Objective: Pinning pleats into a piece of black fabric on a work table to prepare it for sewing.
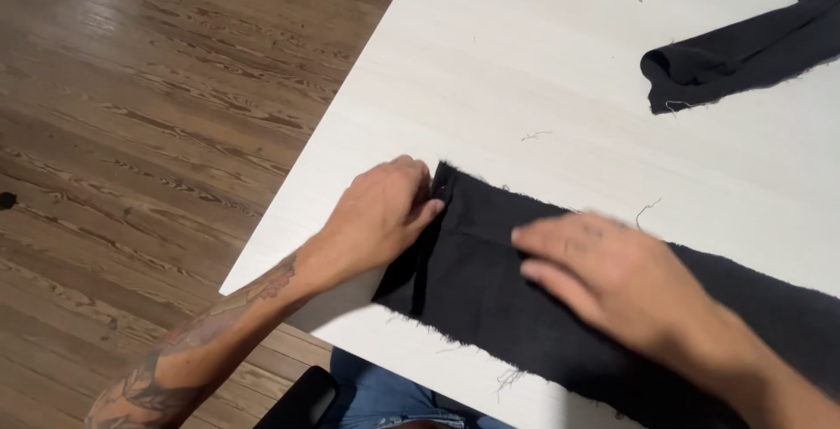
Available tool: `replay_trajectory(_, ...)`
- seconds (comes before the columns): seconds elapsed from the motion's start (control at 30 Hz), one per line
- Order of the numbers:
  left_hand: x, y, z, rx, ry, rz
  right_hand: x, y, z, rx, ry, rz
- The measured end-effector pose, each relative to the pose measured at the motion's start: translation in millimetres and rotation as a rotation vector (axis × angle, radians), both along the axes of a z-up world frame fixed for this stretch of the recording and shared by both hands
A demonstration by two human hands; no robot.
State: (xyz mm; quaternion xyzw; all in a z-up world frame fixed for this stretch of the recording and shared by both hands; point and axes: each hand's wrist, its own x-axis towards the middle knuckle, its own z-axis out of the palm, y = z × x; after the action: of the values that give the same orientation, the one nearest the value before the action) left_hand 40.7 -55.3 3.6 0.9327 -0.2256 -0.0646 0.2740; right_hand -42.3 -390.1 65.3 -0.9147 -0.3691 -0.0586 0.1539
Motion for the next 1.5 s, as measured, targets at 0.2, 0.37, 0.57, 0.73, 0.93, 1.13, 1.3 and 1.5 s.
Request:
replay_trajectory(0.2,-18.5,-10.3,47.9,-0.546,0.48,0.269,60.6,30.9,44.8,0.259,0.387,-0.255)
replay_trajectory(0.37,-15.9,-25.2,46.3,-0.594,0.461,0.212,105.0,34.5,21.5,0.497,0.759,-0.264)
replay_trajectory(0.57,-33.8,-32.7,65.4,-0.538,0.372,0.187,117.4,18.9,2.9,0.74,0.842,-0.223)
replay_trajectory(0.73,-53.2,-36.2,73.5,-0.446,0.318,0.193,115.1,12.1,10.3,0.768,0.774,-0.166)
replay_trajectory(0.93,-50.0,-38.9,16.0,-0.678,0.373,0.308,99.1,9.9,19.7,0.592,0.731,-0.128)
replay_trajectory(1.13,-40.0,-56.3,-1.8,-0.907,0.6,0.275,92.4,-3.4,-47.2,0.834,0.524,-0.32)
replay_trajectory(1.3,-23.9,-48.7,-12.6,-0.742,0.693,0.222,94.2,-8.3,-68.4,0.842,0.43,-0.307)
replay_trajectory(1.5,-6.8,-47.0,38.0,-0.104,0.422,0.211,83.4,0.3,-55.0,0.592,0.37,-0.198)
